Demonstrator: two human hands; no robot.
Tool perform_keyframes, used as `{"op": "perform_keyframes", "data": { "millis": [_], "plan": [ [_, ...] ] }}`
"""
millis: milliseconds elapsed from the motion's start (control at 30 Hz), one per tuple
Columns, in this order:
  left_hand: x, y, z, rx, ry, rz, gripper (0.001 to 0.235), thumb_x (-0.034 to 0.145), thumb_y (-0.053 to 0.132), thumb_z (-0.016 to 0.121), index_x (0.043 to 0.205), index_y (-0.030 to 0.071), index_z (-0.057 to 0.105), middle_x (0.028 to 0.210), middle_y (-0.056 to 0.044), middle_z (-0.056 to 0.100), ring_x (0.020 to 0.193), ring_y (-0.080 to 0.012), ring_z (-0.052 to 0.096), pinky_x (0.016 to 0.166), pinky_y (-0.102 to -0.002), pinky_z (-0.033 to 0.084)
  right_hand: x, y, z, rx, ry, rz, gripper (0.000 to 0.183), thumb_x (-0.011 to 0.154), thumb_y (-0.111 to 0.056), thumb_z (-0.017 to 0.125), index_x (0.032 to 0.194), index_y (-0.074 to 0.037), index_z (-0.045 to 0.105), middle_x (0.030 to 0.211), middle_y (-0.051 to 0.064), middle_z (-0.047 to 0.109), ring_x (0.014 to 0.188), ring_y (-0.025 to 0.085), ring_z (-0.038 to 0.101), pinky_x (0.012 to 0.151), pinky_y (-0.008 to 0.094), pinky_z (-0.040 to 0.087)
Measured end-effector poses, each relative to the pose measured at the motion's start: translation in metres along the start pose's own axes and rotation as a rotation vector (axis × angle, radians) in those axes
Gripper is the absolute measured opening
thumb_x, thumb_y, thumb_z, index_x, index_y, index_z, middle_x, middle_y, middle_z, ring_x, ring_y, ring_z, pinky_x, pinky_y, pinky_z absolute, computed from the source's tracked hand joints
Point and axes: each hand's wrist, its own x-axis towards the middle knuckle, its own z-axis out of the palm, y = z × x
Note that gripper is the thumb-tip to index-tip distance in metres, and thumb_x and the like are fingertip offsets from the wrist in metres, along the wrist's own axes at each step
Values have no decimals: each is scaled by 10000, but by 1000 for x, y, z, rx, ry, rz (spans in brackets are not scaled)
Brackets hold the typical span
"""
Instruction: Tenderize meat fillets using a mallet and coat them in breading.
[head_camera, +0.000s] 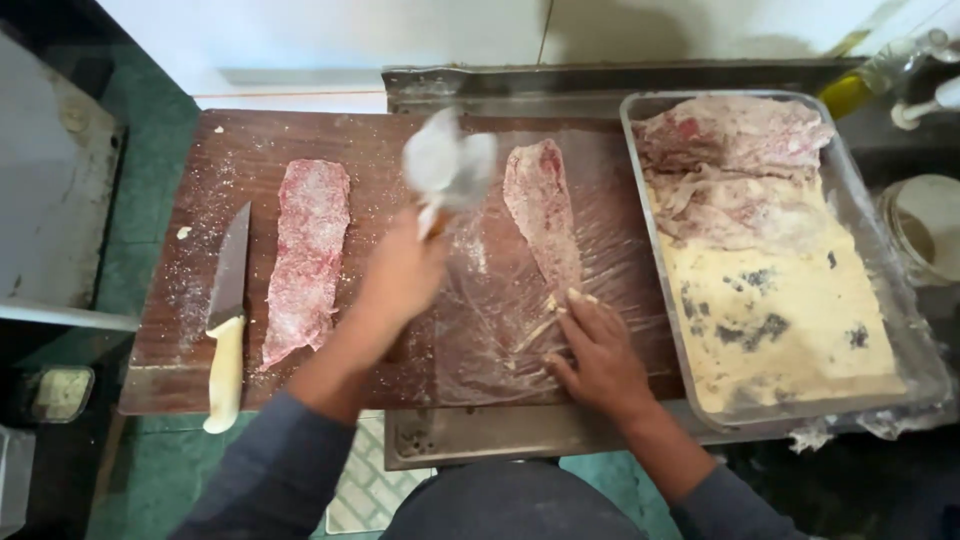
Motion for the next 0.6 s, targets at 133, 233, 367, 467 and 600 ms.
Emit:
{"op": "perform_keyframes", "data": {
  "millis": [133, 233, 367, 467, 600],
  "plan": [
    [36, 27, 31, 91, 10, 250, 469, 1018, 350, 482, 1254, -47, 559, 1050, -368, 675, 1021, -575, 665, 892, -676, 517, 6, -6, -5, 7, 9, 35, 618, 803, -457, 763, 1229, -13, 710, 1382, 243, 622, 1249, 410, 611, 1132, 539, 411],
    [85, 8, 69, 218, -52, 229, 508, 1042, 429, 421, 1269, -15, 524, 1046, -315, 703, 1018, -531, 697, 880, -661, 539, 4, -7, -6, -2, 0, 49, 704, 840, -583, 707, 1278, -33, 684, 1409, 214, 609, 1281, 374, 597, 1156, 515, 396],
    [135, 14, 85, 369, -74, 233, 416, 996, 432, 508, 1195, 72, 570, 1009, -226, 741, 1017, -448, 722, 829, -600, 582, 3, 2, 4, -14, 23, 21, 688, 860, -621, 659, 1243, -51, 706, 1398, 200, 622, 1246, 374, 613, 1125, 542, 408],
    [153, 14, 113, 376, -131, 183, 464, 1006, 463, 473, 1247, 70, 525, 1069, -240, 729, 1054, -459, 710, 869, -614, 565, 1, -2, -1, 2, 1, 44, 695, 841, -631, 659, 1249, -70, 703, 1391, 194, 622, 1230, 386, 616, 1085, 564, 430],
    [165, 49, 107, 472, -108, 137, 455, 992, 471, 474, 1257, 106, 533, 1085, -203, 733, 1060, -454, 710, 869, -634, 560, 0, 0, 1, 9, 25, 33, 712, 897, -685, 578, 1227, -68, 709, 1357, 193, 636, 1213, 393, 623, 1069, 569, 447]
  ]
}}
